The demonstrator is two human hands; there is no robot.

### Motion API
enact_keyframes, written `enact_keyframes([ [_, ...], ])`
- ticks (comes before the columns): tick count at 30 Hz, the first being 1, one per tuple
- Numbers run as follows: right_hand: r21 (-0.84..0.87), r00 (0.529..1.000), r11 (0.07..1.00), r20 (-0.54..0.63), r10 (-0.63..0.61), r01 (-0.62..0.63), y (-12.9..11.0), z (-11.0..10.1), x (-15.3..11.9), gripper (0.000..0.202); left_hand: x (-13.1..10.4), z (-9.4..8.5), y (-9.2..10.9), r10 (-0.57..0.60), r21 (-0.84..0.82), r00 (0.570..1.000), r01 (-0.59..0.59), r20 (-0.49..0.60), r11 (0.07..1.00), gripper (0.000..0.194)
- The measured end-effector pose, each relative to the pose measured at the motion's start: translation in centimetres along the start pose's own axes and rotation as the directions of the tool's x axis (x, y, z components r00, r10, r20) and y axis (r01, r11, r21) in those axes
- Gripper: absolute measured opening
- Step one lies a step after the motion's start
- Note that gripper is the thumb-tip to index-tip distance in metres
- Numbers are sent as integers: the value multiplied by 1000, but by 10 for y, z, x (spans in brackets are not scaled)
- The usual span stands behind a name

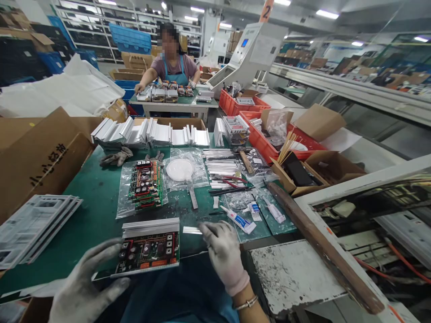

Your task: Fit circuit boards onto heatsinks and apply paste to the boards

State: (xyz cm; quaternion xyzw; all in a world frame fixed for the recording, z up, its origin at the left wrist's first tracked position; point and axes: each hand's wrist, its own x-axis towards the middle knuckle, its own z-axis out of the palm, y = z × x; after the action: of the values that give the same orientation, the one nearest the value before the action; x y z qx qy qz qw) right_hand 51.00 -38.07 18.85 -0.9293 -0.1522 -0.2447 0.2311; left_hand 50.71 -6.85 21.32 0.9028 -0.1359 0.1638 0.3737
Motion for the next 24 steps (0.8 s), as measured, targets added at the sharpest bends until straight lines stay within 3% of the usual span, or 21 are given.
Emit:
enact_keyframes([
  [4, -31, 996, 999, 92, 10, -7, 13, 11, 1, 47, -5, -4, -40, 27, 73, 997, -32, 71, 997, 58],
  [8, -7, 992, 999, 120, -30, 31, 11, 16, 6, 49, -16, 3, -62, -13, 106, 986, -5, 163, 994, 60],
  [17, 40, 993, 998, 104, -58, 54, 11, 17, 12, 45, -1, 0, -49, -130, 231, 956, 69, 261, 971, 50],
  [24, 172, 997, 984, 64, -49, 37, 4, 20, 23, 23, -1, 1, -46, -139, 263, 956, 68, 259, 962, 51],
])
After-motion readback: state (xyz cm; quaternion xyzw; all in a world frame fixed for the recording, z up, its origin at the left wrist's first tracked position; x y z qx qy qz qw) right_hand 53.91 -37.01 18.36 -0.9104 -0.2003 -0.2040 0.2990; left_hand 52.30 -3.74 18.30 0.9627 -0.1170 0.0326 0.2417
